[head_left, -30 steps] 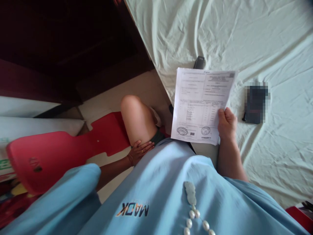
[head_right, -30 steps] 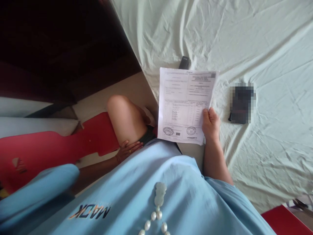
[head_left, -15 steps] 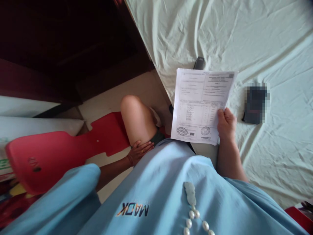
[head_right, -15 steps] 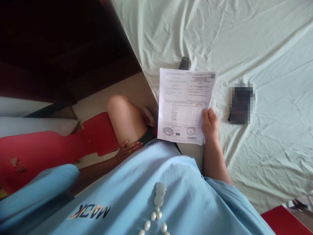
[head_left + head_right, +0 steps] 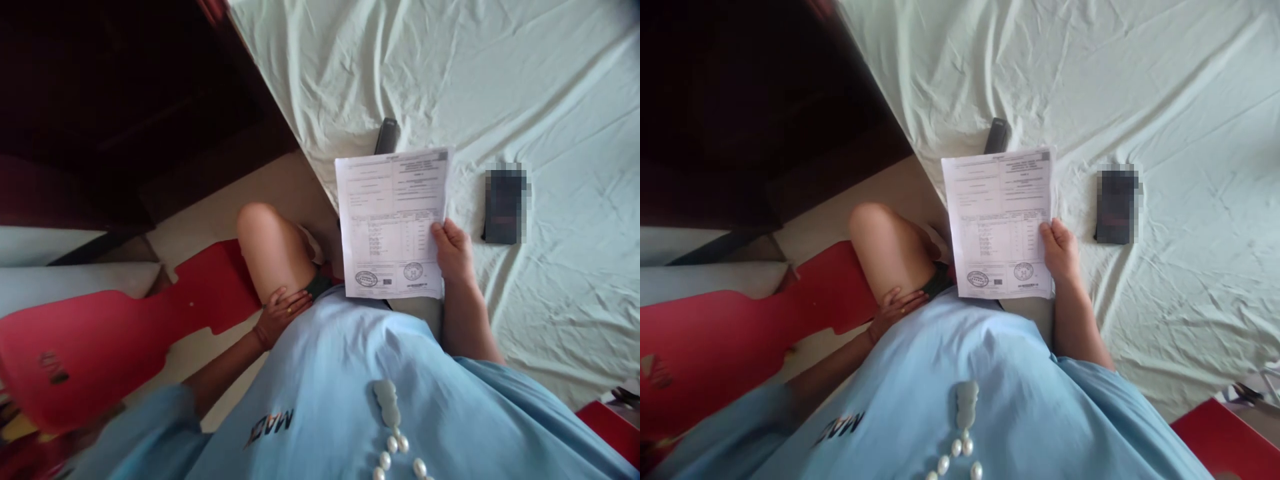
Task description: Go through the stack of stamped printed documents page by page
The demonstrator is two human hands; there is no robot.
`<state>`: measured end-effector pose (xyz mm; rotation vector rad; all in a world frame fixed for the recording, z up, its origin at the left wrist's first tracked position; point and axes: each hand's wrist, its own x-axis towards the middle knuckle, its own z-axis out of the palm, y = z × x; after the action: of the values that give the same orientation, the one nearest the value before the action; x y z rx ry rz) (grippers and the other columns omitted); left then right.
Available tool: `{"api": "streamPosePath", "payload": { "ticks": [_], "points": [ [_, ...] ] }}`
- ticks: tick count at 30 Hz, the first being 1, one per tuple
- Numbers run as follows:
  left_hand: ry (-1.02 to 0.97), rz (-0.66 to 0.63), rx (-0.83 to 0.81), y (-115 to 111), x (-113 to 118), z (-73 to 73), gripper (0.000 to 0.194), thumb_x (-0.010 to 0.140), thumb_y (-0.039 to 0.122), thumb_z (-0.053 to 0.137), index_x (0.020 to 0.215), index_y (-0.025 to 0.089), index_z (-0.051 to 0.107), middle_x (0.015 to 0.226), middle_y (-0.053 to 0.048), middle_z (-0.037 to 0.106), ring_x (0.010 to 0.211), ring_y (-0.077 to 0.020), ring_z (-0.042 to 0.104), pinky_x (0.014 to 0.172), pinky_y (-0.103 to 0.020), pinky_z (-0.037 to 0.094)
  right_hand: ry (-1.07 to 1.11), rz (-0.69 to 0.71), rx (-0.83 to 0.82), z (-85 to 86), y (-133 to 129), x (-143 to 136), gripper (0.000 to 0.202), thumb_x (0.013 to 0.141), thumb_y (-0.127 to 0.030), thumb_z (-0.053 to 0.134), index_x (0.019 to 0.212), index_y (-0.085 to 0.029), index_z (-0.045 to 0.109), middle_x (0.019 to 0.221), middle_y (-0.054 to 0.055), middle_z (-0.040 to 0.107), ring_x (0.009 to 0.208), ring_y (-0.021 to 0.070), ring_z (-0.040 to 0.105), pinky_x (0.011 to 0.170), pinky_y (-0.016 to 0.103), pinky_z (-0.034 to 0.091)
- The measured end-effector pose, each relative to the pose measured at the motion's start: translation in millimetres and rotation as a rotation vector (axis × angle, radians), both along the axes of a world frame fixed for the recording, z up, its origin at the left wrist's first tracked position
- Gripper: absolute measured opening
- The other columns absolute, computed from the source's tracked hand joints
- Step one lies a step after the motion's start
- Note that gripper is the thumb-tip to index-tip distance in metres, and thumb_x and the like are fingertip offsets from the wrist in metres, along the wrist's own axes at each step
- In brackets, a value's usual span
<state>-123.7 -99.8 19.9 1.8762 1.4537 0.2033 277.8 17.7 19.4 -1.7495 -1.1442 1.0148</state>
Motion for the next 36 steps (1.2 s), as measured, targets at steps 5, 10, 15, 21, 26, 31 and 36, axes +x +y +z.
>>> {"api": "streamPosePath", "payload": {
  "ticks": [5,10,15,21,26,31,36],
  "points": [
    [-0.150,0.149,0.009,17.7,3.3,-25.6,0.021,0.096,0.029,0.058,0.094,0.023,0.078,0.101,-0.007,0.083,0.106,-0.0269,0.074,0.115,-0.054,0.040,0.233,0.012,-0.029,17.0,0.7,-10.4,0.037,0.091,-0.064,0.072,0.092,-0.027,0.069,0.087,0.002,0.073,0.081,0.0230,0.070,0.070,0.036,0.057],
    [-0.751,0.552,-0.219,58.9,50.6,-9.4,0.046,0.099,0.058,0.059,0.128,0.023,0.069,0.134,-0.011,0.070,0.116,-0.0234,0.067,0.083,-0.032,0.059,0.284,0.028,-0.021,31.3,0.4,-19.1,0.037,0.090,-0.063,0.073,0.100,-0.028,0.073,0.092,0.004,0.077,0.089,0.0260,0.075,0.070,0.037,0.060],
    [-1.153,0.519,-0.700,94.0,101.4,-4.7,0.070,0.086,0.076,0.068,0.122,0.016,0.073,0.100,-0.011,0.078,0.073,-0.0186,0.068,0.058,-0.029,0.051,0.253,-0.004,-0.004,36.4,-6.3,-18.1,0.037,0.088,-0.063,0.075,0.094,-0.027,0.071,0.090,0.003,0.077,0.087,0.0255,0.074,0.068,0.036,0.059],
    [-1.232,0.538,-0.862,93.2,133.0,-8.5,0.065,0.084,0.066,0.076,0.120,0.011,0.077,0.104,-0.016,0.082,0.114,-0.0360,0.074,0.104,-0.049,0.055,0.241,-0.013,-0.033,27.1,-11.7,-9.1,0.041,0.083,-0.066,0.078,0.086,-0.026,0.066,0.083,0.002,0.074,0.079,0.0235,0.071,0.065,0.035,0.058],
    [-1.071,0.581,-0.441,89.1,135.0,-9.9,0.057,0.090,0.073,0.066,0.102,0.018,0.076,0.100,-0.009,0.080,0.106,-0.0266,0.072,0.095,-0.037,0.056,0.172,-0.006,-0.048,20.6,-10.5,2.8,0.041,0.085,-0.064,0.077,0.082,-0.025,0.064,0.078,0.000,0.072,0.070,0.0201,0.066,0.058,0.031,0.053],
    [-0.817,0.632,-0.354,98.7,123.2,-14.9,0.049,0.087,0.068,0.070,0.087,0.019,0.067,0.078,0.000,0.064,0.070,-0.0132,0.058,0.059,-0.023,0.046,0.172,0.012,-0.071,18.1,-10.5,9.8,0.040,0.086,-0.064,0.076,0.088,-0.025,0.069,0.077,0.001,0.073,0.069,0.0218,0.067,0.057,0.033,0.055],
    [-0.821,0.532,-0.418,107.7,118.6,-23.8,0.052,0.080,0.067,0.074,0.081,0.016,0.064,0.070,0.002,0.053,0.057,-0.0080,0.046,0.049,-0.020,0.035,0.174,0.020,-0.122,23.1,-7.8,10.4,0.038,0.085,-0.062,0.078,0.088,-0.025,0.070,0.079,0.001,0.076,0.070,0.0219,0.070,0.061,0.032,0.058]
  ]
}}
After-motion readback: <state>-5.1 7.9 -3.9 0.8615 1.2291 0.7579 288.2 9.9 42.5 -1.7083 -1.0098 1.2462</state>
